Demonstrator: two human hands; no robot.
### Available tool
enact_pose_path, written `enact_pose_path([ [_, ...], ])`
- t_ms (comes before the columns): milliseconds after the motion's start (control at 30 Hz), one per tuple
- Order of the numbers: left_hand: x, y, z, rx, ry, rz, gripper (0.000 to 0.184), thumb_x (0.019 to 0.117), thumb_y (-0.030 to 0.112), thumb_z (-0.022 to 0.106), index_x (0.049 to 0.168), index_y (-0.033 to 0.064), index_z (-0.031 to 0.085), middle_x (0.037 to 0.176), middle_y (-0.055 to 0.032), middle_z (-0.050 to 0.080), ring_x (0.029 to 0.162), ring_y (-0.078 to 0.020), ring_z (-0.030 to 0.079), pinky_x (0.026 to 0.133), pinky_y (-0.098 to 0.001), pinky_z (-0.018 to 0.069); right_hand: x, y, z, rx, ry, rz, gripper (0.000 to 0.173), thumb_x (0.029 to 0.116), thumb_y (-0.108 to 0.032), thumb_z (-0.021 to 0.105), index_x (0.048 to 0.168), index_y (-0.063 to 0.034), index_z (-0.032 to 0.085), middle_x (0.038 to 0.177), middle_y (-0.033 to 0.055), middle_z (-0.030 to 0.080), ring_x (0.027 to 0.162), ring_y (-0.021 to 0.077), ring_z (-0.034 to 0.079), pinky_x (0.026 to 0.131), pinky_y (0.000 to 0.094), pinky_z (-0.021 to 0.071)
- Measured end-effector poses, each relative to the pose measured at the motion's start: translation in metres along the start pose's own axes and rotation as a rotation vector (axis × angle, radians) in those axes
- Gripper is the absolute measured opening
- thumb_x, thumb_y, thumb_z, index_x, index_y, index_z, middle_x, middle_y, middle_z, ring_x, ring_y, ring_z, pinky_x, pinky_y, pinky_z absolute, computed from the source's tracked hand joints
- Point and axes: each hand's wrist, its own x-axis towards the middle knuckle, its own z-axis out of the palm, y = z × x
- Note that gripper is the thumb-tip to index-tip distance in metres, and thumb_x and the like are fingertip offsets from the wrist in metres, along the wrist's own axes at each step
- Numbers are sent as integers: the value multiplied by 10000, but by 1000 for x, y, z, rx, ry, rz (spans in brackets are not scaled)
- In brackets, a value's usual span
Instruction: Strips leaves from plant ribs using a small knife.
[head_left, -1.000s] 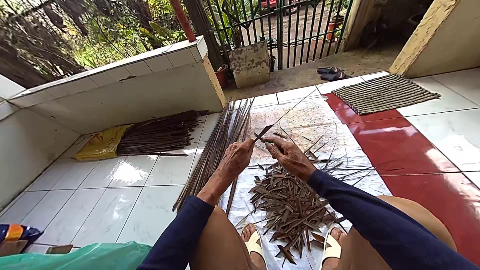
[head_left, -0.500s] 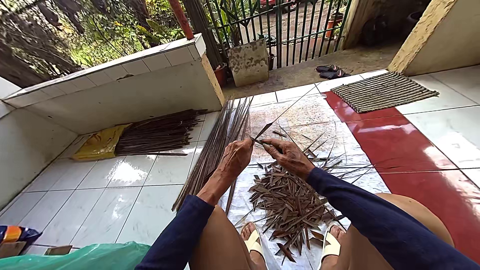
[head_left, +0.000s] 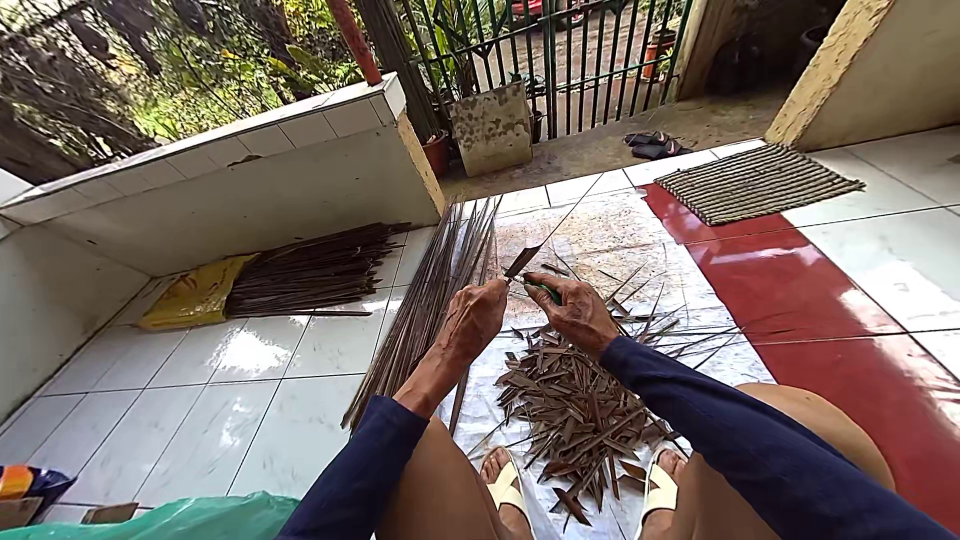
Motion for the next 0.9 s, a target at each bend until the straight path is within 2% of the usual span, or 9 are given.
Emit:
enact_pose_path([
  [367, 0, -2, -3, -103, -34, -32, 310, 1083, 251, 485, 948, 80, 705, 641, -46, 603, 587, -177, 605, 605, -382, 525, 1, 1, 2, -67, 70, 7, 365, 1056, -456, 530, 1340, -298, 697, 1100, 18, 746, 980, 221, 708, 826, 543, 551],
  [500, -2, -2, -4, -101, -58, -38, 307, 1081, 253, 490, 957, 79, 712, 638, -45, 598, 579, -170, 600, 602, -373, 522, 6, 6, 3, -83, 101, 9, 363, 1064, -437, 524, 1341, -281, 698, 1153, 24, 745, 1027, 231, 709, 863, 548, 550],
  [600, -4, 0, -7, -87, -96, -42, 318, 1082, 264, 482, 974, 79, 717, 660, -50, 615, 604, -171, 612, 630, -376, 526, 20, 24, -9, -68, 164, 86, 366, 1068, -448, 504, 1341, -296, 694, 1080, 62, 755, 972, 279, 715, 832, 593, 546],
  [667, -6, -2, -7, -76, -94, -43, 317, 1084, 265, 482, 987, 84, 724, 659, -45, 609, 598, -167, 603, 619, -369, 521, 27, 32, -25, -50, 227, 134, 382, 1068, -445, 489, 1338, -270, 694, 972, 104, 742, 867, 318, 701, 755, 616, 531],
  [733, -8, -6, -8, -43, -83, -46, 306, 1083, 254, 481, 1010, 84, 724, 676, -60, 616, 621, -193, 611, 629, -390, 519, 30, 33, -35, -29, 265, 147, 393, 1076, -447, 479, 1338, -246, 692, 904, 116, 715, 782, 320, 665, 708, 596, 508],
  [833, -9, -10, -6, 15, -53, -18, 295, 1074, 225, 494, 1092, 72, 745, 722, -100, 673, 679, -254, 672, 677, -451, 559, 23, 28, -34, 61, 159, 74, 360, 1070, -410, 506, 1303, -226, 710, 851, 81, 699, 704, 248, 635, 674, 531, 519],
  [900, -8, -9, -4, 51, -37, 5, 270, 1064, 203, 501, 1056, 70, 735, 729, -105, 673, 694, -268, 683, 668, -466, 561, 14, 18, -24, 118, 41, 28, 332, 1068, -387, 524, 1288, -238, 723, 809, 39, 677, 646, 186, 594, 634, 465, 512],
])
